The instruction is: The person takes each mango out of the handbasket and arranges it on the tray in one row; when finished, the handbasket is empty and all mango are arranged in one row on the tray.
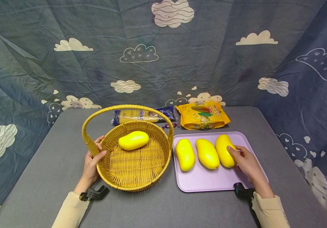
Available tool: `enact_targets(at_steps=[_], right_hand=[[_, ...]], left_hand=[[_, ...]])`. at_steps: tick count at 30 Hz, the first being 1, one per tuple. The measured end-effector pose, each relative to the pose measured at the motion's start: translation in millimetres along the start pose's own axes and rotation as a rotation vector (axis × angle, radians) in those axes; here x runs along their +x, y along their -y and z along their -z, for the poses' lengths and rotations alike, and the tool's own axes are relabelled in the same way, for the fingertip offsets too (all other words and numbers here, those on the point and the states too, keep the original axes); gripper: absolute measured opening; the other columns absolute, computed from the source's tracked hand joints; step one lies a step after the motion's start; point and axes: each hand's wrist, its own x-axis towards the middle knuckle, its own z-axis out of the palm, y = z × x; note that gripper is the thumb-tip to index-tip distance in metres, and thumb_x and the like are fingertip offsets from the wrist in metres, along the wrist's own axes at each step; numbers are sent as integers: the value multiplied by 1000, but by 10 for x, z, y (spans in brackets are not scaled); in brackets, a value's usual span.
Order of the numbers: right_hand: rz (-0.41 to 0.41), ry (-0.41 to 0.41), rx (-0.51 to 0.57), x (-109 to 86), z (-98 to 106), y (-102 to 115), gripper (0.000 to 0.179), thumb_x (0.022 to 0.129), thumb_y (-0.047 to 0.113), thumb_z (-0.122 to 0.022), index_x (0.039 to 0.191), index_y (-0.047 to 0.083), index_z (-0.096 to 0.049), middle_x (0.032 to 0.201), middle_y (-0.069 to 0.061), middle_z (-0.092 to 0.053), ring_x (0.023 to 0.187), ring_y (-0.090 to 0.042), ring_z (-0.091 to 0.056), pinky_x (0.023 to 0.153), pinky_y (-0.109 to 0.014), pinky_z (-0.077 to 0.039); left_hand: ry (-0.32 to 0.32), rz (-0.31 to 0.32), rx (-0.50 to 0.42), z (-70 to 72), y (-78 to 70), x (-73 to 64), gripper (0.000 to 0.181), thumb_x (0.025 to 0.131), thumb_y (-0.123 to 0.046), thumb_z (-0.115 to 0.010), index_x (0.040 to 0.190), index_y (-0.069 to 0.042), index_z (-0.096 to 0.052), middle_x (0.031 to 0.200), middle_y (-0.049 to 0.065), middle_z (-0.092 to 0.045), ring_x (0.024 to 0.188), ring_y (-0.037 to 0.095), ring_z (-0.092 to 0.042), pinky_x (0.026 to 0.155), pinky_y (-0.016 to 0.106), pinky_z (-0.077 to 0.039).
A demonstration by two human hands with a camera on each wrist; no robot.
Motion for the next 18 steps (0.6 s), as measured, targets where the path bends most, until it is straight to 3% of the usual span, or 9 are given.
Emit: enact_targets(at_steps=[3,5,12,18], right_hand=[[0,3,8,29,6,-28,94,89,67,-41,143,-7,-23,132,-32,-34,104,-40,-41,57,-21,-44],[7,20,7,23,10,-20,93,90,67,-38,143,-8,-23,131,-32,-35,103,-39,-41,62,-25,-45],[6,29,-1,-28,5,48,86,93,62,-35,140,-9,-28,122,-28,-44,91,-29,-49,63,-27,-47],[11,71,-7,-86,35,62,85,96,58,-32,140,-15,-25,118,-30,-46,91,-31,-49,66,-29,-47]], left_hand=[[0,0,-3,-2,-5,1,26,87,6,-56,98,15,-35,143,17,-38,131,26,-33,106,29,-27],[0,3,-5,-4,-11,2,25,87,6,-56,98,14,-35,143,17,-38,131,26,-33,106,29,-27],[-8,9,-2,-3,-12,3,22,87,6,-56,98,12,-38,142,16,-39,131,25,-34,105,28,-27],[-4,8,6,1,0,3,22,87,6,-56,98,12,-39,142,16,-39,131,25,-34,106,29,-27]])
